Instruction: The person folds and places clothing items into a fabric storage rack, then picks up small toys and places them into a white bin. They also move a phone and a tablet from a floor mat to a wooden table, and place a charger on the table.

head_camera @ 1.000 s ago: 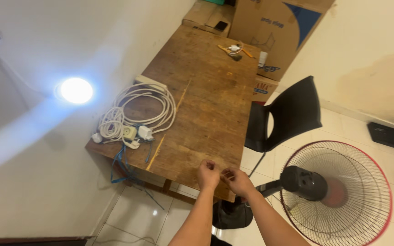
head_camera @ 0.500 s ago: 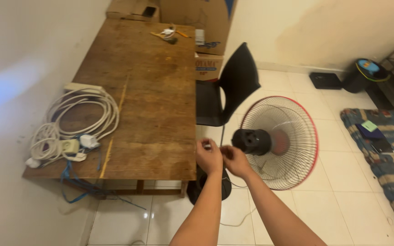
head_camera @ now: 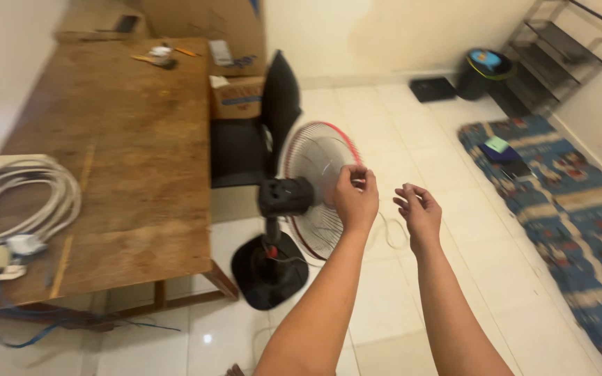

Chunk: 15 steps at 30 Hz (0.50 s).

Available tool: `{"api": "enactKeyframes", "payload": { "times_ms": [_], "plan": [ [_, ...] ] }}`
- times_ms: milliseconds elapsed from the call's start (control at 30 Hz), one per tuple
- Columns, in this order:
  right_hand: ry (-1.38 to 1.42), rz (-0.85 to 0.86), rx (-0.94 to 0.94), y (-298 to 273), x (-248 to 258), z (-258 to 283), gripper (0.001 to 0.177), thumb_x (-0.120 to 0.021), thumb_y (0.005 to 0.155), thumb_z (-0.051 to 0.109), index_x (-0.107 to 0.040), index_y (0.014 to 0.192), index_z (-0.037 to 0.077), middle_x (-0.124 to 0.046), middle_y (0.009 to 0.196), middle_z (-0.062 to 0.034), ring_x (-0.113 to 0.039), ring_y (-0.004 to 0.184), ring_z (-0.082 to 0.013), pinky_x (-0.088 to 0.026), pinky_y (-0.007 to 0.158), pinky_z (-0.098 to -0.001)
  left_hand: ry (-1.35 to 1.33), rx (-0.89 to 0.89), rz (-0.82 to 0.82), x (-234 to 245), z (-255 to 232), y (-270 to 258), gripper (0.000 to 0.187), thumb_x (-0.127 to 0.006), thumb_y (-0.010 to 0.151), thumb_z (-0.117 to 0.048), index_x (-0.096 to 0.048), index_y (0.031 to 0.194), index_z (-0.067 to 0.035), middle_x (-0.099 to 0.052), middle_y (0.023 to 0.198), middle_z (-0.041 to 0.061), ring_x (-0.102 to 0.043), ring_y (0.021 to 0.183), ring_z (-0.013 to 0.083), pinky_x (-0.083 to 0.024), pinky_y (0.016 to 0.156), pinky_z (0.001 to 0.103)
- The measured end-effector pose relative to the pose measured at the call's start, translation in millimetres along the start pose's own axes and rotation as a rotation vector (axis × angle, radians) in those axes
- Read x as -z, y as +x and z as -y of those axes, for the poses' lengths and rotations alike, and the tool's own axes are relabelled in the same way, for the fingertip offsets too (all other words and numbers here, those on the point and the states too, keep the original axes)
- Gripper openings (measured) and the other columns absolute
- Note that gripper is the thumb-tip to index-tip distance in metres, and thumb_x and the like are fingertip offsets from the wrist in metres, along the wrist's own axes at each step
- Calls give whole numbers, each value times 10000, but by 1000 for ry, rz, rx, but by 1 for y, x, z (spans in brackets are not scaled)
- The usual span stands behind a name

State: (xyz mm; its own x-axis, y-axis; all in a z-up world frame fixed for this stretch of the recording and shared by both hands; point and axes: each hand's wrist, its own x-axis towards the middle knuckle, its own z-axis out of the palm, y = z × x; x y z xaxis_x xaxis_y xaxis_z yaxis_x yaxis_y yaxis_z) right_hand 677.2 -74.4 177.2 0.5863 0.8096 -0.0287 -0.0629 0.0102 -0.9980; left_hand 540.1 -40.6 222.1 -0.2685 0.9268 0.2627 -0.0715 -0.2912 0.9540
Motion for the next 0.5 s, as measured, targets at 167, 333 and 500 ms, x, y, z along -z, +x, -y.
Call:
{"api": "enactKeyframes", "payload": {
  "times_ms": [167,333,500],
  "plan": [
    [-73,-207,-100,2,103,-14,352,-656,994,339,-656,1195,50,-738,1122,-88,-708,1009,-178,-515,816,-303,102,182,199,-77,16,-58,120,-700,887,-185,-658,916,-78,-755,858,51,-715,714,198,-558,674,334],
    [-110,-328,-183,1,186,-48,387,-566,1041,392,-676,1181,48,-753,1116,-77,-699,997,-165,-503,825,-308,255,293,509,-127,58,-108,203,-769,822,-247,-699,942,-100,-772,922,56,-727,865,201,-558,771,350],
    [-83,-355,-108,10,235,-96,429,-558,1038,402,-684,1137,4,-747,1100,-111,-726,970,-180,-556,810,-324,352,334,709,-168,105,-143,257,-794,790,-293,-717,955,-111,-771,946,60,-736,866,211,-577,783,360]
  ]
}}
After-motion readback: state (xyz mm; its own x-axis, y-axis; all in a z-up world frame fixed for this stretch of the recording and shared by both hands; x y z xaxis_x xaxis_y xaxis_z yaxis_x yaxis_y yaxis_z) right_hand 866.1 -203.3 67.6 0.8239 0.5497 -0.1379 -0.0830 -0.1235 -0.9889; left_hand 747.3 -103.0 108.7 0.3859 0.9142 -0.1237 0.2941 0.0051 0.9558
